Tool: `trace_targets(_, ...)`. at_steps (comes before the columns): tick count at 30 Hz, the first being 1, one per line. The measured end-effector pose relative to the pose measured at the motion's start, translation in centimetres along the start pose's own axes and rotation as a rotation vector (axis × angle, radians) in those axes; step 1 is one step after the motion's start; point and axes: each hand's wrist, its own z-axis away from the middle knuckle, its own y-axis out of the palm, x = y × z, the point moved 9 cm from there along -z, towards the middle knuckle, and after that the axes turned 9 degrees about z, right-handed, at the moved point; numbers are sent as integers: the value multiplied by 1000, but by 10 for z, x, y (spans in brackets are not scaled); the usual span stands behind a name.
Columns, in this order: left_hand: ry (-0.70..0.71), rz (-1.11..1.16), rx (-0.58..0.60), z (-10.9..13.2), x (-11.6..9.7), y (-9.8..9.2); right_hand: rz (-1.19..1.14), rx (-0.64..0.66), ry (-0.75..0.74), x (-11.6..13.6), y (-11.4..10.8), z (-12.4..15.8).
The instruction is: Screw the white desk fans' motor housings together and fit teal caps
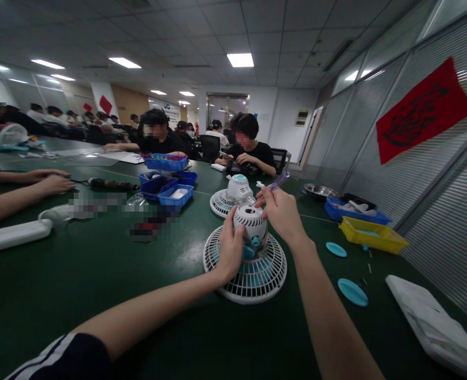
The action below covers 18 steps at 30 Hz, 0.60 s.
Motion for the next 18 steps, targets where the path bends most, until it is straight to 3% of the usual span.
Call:
trace_targets(10,48,87,-2,2,-2,0,106,26,-10,0,0,-1)
trace_targets(18,39,112,23,-4,1,0,174,-36,26,-4,-6,1)
